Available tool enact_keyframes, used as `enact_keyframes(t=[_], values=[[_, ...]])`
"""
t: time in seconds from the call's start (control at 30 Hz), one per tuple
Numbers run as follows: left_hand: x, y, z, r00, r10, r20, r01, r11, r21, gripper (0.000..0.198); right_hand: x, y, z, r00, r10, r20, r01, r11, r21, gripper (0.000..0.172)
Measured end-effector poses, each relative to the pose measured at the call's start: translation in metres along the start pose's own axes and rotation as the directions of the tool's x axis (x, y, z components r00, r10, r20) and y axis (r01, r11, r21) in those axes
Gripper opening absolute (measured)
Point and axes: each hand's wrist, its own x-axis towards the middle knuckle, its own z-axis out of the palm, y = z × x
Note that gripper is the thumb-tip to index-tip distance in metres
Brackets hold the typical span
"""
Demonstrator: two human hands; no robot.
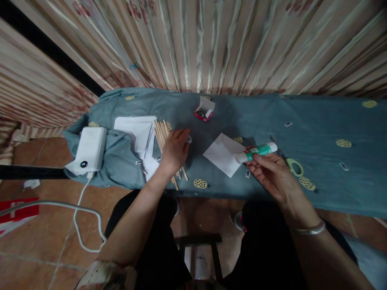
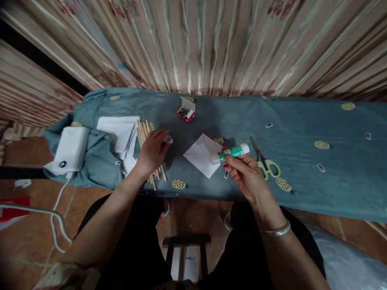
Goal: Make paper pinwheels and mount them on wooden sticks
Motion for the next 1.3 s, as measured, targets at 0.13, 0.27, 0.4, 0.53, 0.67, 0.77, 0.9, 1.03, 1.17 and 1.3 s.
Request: enact_keyframes(t=[0.13, 0.27, 0.4, 0.53, 0.67, 0.77, 0.9, 1.03, 1.17, 1.3], values=[[0.001, 0.008, 0.006, 0.998, -0.063, -0.025, 0.058, 0.987, -0.147, 0.027, -0.002, -0.002, 0.002, 1.000, 0.026, 0.005, -0.026, 0.999, 0.043, 0.019], [-0.003, 0.034, 0.011, 0.991, -0.134, -0.001, 0.120, 0.888, -0.444, 0.023, -0.002, -0.005, 0.003, 0.999, 0.022, 0.041, -0.026, 0.995, 0.099, 0.015], [-0.007, 0.055, 0.012, 0.996, -0.069, 0.058, 0.090, 0.836, -0.542, 0.017, -0.002, -0.006, 0.004, 0.998, 0.023, 0.065, -0.033, 0.986, 0.165, 0.013], [-0.009, 0.065, 0.013, 0.996, -0.069, 0.062, 0.092, 0.777, -0.623, 0.027, -0.004, -0.005, 0.006, 0.999, 0.024, 0.047, -0.032, 0.984, 0.175, 0.022], [-0.011, 0.070, 0.014, 0.990, -0.096, 0.103, 0.141, 0.705, -0.695, 0.034, -0.005, -0.001, 0.008, 1.000, 0.007, 0.029, -0.011, 0.990, 0.140, 0.029], [-0.012, 0.072, 0.015, 0.990, -0.098, 0.106, 0.144, 0.718, -0.681, 0.028, -0.005, 0.002, 0.007, 0.999, -0.007, 0.046, 0.002, 0.993, 0.115, 0.030], [-0.012, 0.071, 0.014, 0.993, -0.082, 0.088, 0.120, 0.741, -0.661, 0.027, -0.005, 0.003, 0.009, 0.998, -0.026, 0.064, 0.023, 0.998, 0.055, 0.028], [-0.013, 0.071, 0.011, 0.996, -0.051, 0.070, 0.084, 0.757, -0.648, 0.028, -0.006, 0.004, 0.013, 0.996, -0.013, 0.085, 0.011, 1.000, 0.020, 0.029], [-0.013, 0.071, 0.008, 0.998, -0.018, 0.062, 0.053, 0.772, -0.633, 0.026, -0.008, 0.004, 0.013, 0.995, -0.013, 0.095, 0.016, 1.000, -0.027, 0.027], [-0.014, 0.073, 0.006, 0.998, 0.025, 0.050, 0.011, 0.783, -0.622, 0.024, -0.009, 0.001, 0.013, 0.995, -0.018, 0.097, 0.026, 0.997, -0.078, 0.029]])
